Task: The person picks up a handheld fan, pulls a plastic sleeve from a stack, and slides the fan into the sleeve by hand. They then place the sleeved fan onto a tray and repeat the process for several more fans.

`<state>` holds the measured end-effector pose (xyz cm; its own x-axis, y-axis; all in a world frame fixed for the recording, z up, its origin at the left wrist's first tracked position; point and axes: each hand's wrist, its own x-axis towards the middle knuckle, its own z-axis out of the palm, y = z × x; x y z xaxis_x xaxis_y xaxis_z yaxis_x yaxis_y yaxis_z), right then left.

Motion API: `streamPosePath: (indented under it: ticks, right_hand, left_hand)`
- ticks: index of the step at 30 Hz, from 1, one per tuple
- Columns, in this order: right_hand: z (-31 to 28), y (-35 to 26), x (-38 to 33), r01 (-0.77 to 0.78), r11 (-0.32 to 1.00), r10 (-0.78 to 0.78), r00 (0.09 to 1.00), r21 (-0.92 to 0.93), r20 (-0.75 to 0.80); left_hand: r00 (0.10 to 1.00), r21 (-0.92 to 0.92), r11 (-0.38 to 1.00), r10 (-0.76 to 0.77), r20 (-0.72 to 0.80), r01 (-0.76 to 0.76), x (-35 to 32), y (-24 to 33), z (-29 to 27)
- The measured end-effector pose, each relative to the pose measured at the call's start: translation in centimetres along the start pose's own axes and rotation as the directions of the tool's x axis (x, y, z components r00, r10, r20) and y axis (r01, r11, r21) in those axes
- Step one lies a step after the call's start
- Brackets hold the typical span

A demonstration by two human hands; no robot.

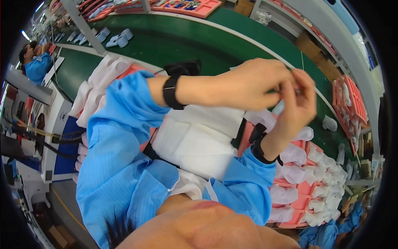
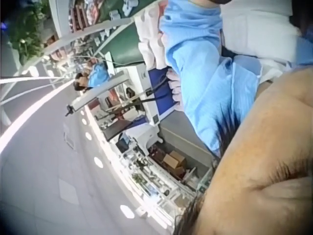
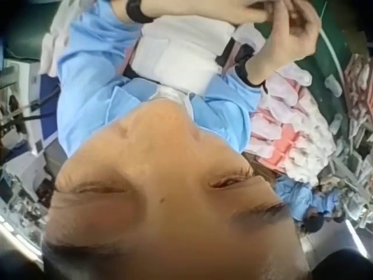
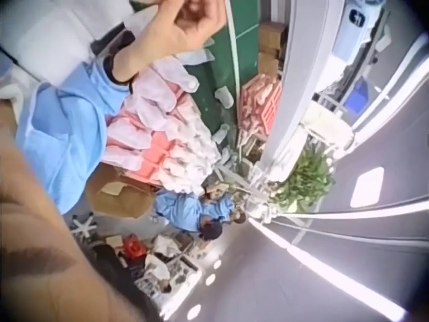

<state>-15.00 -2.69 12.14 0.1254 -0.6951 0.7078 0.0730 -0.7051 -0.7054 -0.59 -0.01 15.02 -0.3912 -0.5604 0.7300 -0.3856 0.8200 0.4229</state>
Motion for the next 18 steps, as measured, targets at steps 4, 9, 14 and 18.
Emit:
streamPosePath:
  ticks: [4, 9, 14, 18]
  right_hand:
    - [-0.8, -1.8, -0.6, 0.276, 0.961, -0.255, 0.921, 0.031, -0.294]
    - [-1.2, -1.0, -0.2, 0.252, 0.964, -0.199, 0.893, 0.080, -0.404]
    - [-1.2, -1.7, -0.8, 0.284, 0.957, -0.247, 0.903, 0.057, -0.352]
    - [-1.1, -2.3, -1.1, 0.269, 0.963, -0.255, 0.926, 0.012, -0.278]
  left_hand:
    - [0.953, 0.300, 0.906, 0.299, 0.043, -0.298, -0.1, 6.8, -2.7]
    - [0.921, 0.258, 0.886, 0.353, 0.165, -0.386, -2.1, 12.8, -4.1]
    - [0.939, 0.386, 0.866, 0.344, -0.002, -0.317, -4.6, 15.3, -3.4]
    - [0.955, 0.339, 0.894, 0.292, 0.058, -0.294, -6.7, 17.0, -4.8]
